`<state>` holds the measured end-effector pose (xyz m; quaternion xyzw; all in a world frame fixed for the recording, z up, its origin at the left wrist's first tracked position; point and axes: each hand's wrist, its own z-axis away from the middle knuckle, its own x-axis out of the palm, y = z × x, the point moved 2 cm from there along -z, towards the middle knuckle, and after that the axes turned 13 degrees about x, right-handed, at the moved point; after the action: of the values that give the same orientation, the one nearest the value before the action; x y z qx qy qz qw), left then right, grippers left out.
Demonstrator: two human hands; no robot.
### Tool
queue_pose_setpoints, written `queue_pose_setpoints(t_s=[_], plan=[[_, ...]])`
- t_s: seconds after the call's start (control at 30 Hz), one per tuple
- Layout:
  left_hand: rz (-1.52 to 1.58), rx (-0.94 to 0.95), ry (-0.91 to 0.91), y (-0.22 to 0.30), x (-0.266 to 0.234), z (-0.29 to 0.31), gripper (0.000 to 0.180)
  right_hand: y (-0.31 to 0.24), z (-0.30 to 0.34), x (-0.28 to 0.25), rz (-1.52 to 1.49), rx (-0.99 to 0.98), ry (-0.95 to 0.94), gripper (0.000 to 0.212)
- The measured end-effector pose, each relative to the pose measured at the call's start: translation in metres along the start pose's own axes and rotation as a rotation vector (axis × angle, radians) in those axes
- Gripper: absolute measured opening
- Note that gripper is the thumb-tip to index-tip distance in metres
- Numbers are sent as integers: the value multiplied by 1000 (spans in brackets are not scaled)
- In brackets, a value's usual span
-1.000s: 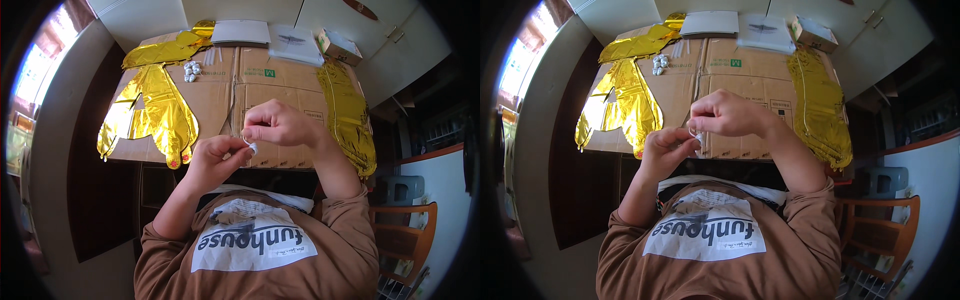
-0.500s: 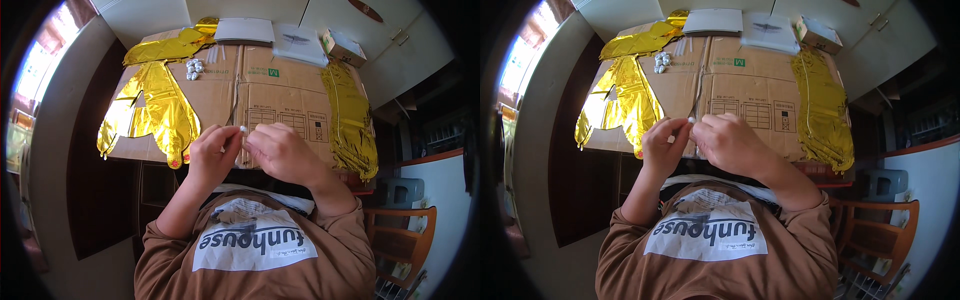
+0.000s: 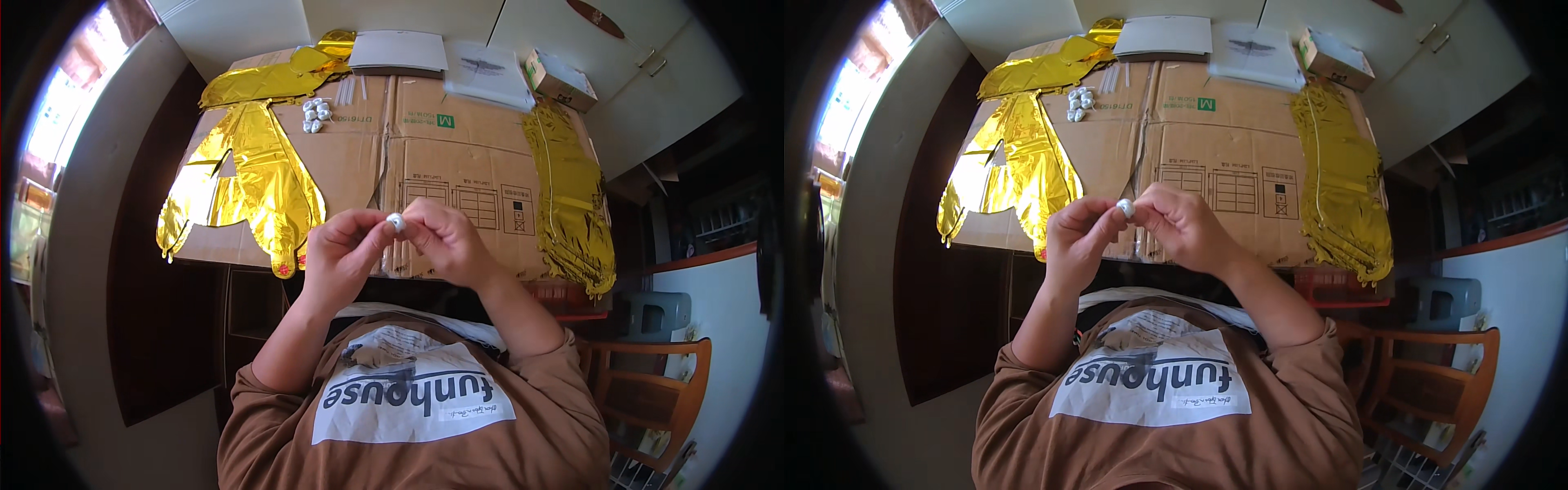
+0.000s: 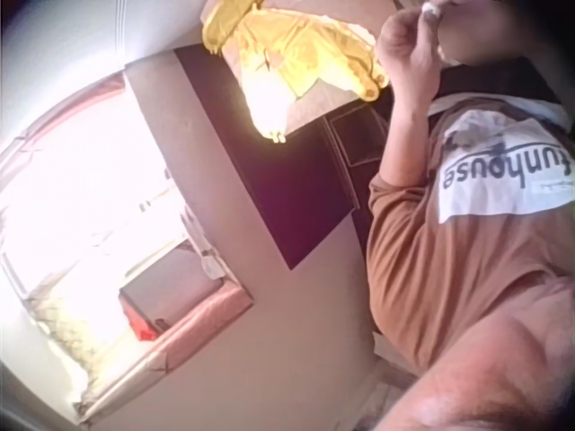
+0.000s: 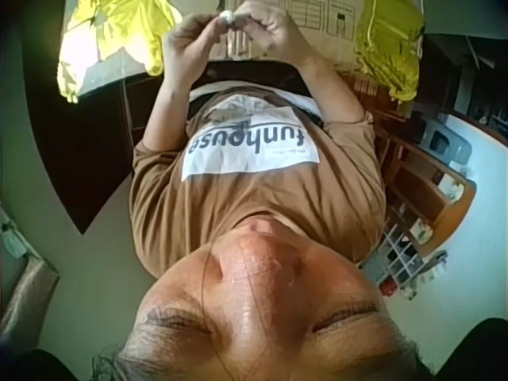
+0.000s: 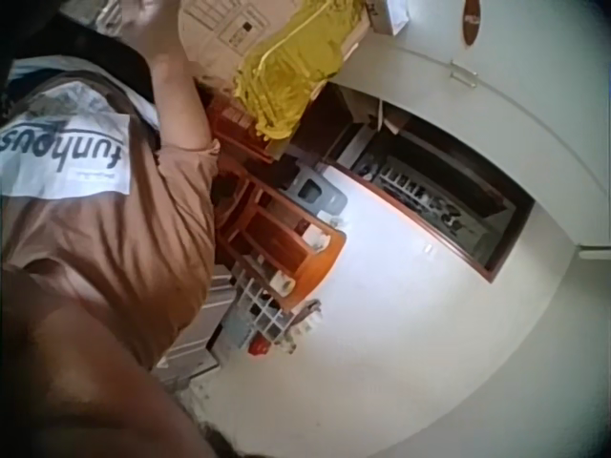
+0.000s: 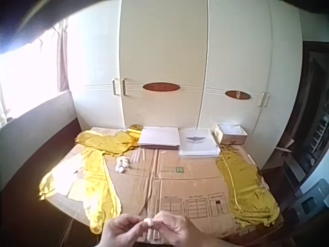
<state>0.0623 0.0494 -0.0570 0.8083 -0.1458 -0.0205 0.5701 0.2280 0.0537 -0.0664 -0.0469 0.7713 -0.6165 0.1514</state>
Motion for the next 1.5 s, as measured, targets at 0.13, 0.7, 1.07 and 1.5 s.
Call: queue_pose_setpoints(t_s=[0.13,0.7,1.07,1.5], plan=[[-218,85,61,-4,-1,2,11,-24,9,7,657,-403,313,12],[-960,913,-23,-12,-24,-17,23,8,-18,17,-676,510,-109,28],[-973,879,-202,-29,-48,-27,34,40,-57,9,-676,775,-193,19],[-977,578,76,-46,-99,-23,20,140,-237,20,350,587,74,13]])
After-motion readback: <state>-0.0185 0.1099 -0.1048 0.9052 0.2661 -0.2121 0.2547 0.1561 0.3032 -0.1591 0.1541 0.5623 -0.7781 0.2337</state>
